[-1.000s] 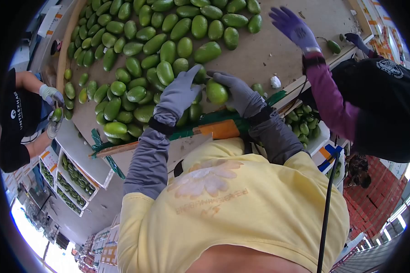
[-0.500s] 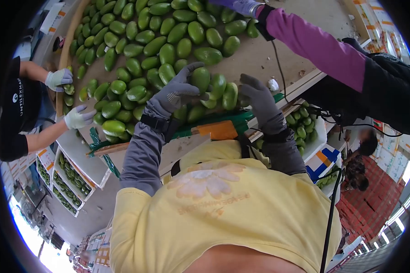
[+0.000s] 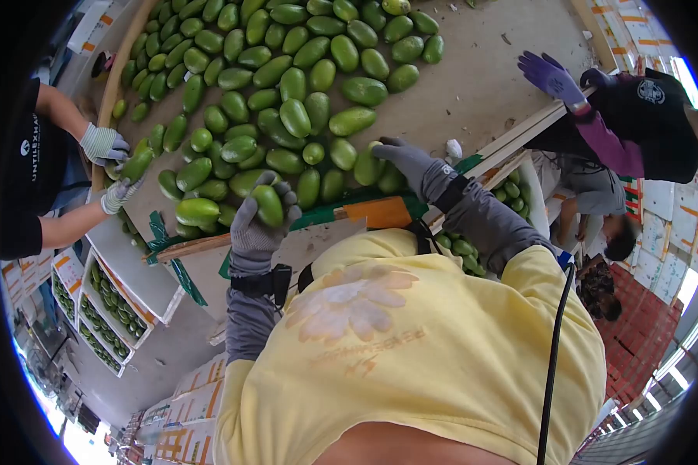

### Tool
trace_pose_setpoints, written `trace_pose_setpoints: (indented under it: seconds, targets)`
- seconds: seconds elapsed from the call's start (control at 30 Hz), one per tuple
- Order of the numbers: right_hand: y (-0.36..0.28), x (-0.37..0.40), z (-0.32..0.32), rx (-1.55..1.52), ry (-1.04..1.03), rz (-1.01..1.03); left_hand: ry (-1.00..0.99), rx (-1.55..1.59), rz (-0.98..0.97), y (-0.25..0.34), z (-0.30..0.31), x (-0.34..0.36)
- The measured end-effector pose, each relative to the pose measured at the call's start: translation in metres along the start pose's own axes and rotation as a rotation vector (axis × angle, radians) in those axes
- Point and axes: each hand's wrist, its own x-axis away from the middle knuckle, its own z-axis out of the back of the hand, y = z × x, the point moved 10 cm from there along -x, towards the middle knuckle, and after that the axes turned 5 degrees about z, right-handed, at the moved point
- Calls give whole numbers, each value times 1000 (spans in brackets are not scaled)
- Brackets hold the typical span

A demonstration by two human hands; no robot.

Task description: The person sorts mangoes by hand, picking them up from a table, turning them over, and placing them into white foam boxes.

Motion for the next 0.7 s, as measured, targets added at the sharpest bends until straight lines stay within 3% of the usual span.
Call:
trace_pose_setpoints:
  seconds: [0.03, 0.13, 0.2, 0.37, 0.47, 0.57, 0.6, 0.63, 0.7]
  targets:
    - [0, 6, -31, -384, -159, -90, 27, 29, -38, 3, 7, 11]
    - [-14, -15, -99, -282, -185, 7, 103, 86, -129, 10, 19, 39]
    - [9, -47, -115, 102, 19, 55, 152, 110, -183, 18, 21, 51]
    - [-21, -50, -171, -100, -97, -49, 92, 90, -283, 34, 5, 52]
    - [-69, -30, -218, -272, -490, 158, 95, 59, -314, 43, 4, 48]
    - [-91, -32, -197, -199, -477, 281, 182, 35, -307, 44, 9, 33]
    - [-88, -38, -181, -272, -358, 142, 211, 36, -296, 43, 10, 30]
    - [-98, -36, -163, -270, -334, 149, 242, 32, -290, 43, 12, 28]
    - [-141, -34, -80, 107, 59, 450, 238, 17, -263, 42, 11, 21]
